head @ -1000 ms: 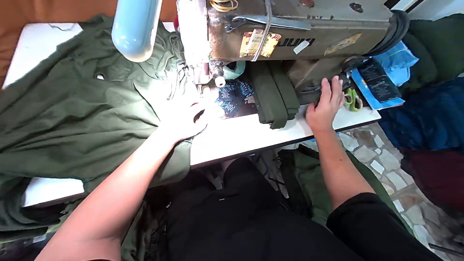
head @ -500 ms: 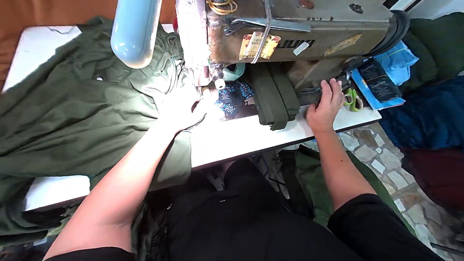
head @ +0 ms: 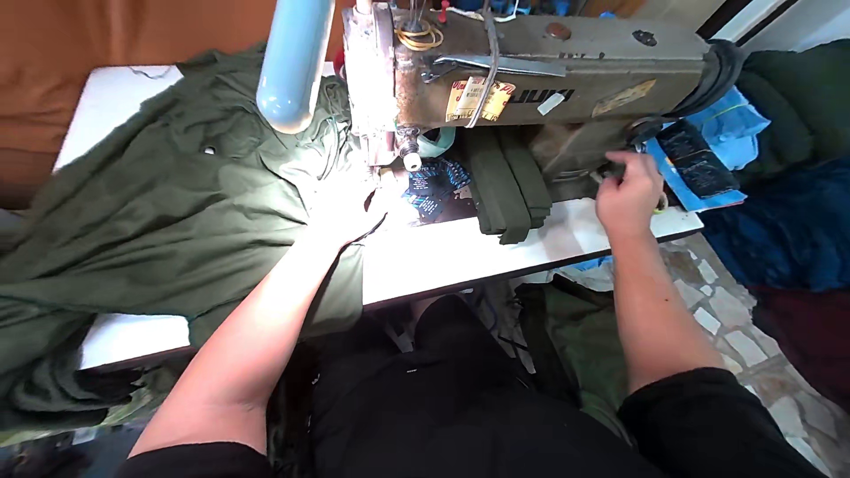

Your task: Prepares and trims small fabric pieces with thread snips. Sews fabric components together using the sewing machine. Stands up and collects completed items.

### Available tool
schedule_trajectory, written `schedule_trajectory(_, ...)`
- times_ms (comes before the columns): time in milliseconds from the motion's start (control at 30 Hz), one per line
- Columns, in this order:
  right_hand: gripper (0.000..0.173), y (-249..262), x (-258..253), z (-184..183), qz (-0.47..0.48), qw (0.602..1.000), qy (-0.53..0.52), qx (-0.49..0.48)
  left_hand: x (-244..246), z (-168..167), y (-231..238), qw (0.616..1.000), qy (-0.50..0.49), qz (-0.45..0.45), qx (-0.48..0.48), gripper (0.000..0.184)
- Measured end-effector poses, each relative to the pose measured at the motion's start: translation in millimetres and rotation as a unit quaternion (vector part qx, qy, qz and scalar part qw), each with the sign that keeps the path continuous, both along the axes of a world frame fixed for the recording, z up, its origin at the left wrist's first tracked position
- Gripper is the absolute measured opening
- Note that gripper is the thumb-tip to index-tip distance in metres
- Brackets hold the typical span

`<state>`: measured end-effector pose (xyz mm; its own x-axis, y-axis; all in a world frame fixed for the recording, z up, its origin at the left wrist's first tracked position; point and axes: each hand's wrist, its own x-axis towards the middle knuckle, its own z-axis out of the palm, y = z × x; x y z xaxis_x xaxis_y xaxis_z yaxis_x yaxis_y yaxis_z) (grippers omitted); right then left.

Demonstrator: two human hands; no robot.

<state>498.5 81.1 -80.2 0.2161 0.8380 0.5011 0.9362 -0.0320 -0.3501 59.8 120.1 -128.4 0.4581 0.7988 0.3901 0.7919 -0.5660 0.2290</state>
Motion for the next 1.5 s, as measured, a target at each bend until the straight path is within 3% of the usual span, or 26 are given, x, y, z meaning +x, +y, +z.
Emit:
schedule_trajectory(100, 0.043, 12.8, 15.2, 20.7, -0.029, 0.996, 0.036, 0.075, 0.5, -3.4, 2.1, 1.000, 0.003, 0.014, 0.003, 0.052)
schedule_trajectory(267, 0.048, 58.4, 59.3, 66.3, -0.094, 0.981, 0.125, 0.110, 2.9, 0.7, 0.4, 0.999, 0.001, 0.027, -0.019, 0.051)
schedule_trajectory(367, 0.048, 90.8, 84.9, 88.5, -0.147, 0.971, 0.181, 0.059, 2.4, -2.6, 1.2, 0.999, -0.017, 0.030, 0.030, 0.050)
schedule_trajectory(467, 0.055, 103.3, 88.9, 100.3, -0.203, 0.961, 0.186, 0.003, 2.3, -5.4, -5.2, 0.995, 0.013, 0.077, 0.060, 0.064)
schedule_trajectory(600, 0.052, 94.1, 78.9, 76.3, -0.199, 0.958, 0.191, 0.079, 2.9, 10.5, -28.0, 0.984, 0.064, 0.167, -0.016, 0.085)
schedule_trajectory(733, 0.045, 97.4, 71.8, 59.8, -0.182, 0.939, 0.241, 0.164, -18.6, 9.0, -26.9, 0.973, 0.067, 0.218, -0.044, 0.076)
schedule_trajectory(800, 0.043, 99.9, 69.2, 52.1, -0.163, 0.921, 0.283, 0.211, -25.2, 4.6, -17.1, 0.971, 0.047, 0.229, -0.049, 0.062)
schedule_trajectory(867, 0.043, 103.5, 71.8, 43.4, -0.151, 0.905, 0.313, 0.244, -29.8, 4.7, -5.4, 0.970, 0.043, 0.227, -0.081, 0.063)
schedule_trajectory(967, 0.044, 104.1, 78.3, 48.7, -0.162, 0.916, 0.311, 0.193, -45.7, 1.7, 15.2, 0.963, 0.077, 0.235, -0.105, 0.074)
schedule_trajectory(1067, 0.048, 90.5, 88.4, 68.5, -0.173, 0.943, 0.274, 0.075, -68.3, -8.4, 45.9, 0.961, 0.059, 0.246, -0.113, 0.066)
schedule_trajectory(1133, 0.050, 76.6, 86.1, 81.3, -0.168, 0.950, 0.256, 0.055, -79.0, -3.3, 67.2, 0.957, 0.040, 0.258, -0.124, 0.062)
schedule_trajectory(1300, 0.047, 11.0, 26.8, 92.0, -0.024, 0.964, 0.201, 0.170, -76.5, 19.5, 69.0, 0.967, 0.015, 0.244, -0.072, 0.066)
schedule_trajectory(1400, 0.026, -46.8, -26.4, 58.3, 0.183, 0.944, 0.167, 0.217, -61.4, 26.6, -13.4, 0.967, -0.005, 0.254, -0.033, 0.073)
schedule_trajectory(1433, 0.024, -60.3, -40.9, 43.8, 0.256, 0.937, 0.143, 0.189, -56.6, 31.1, -51.3, 0.963, 0.015, 0.263, -0.052, 0.072)
schedule_trajectory(1500, 0.030, -78.8, -67.1, 16.3, 0.357, 0.922, 0.101, 0.111, -49.9, 41.4, -112.3, 0.933, 0.065, 0.299, -0.190, 0.065)
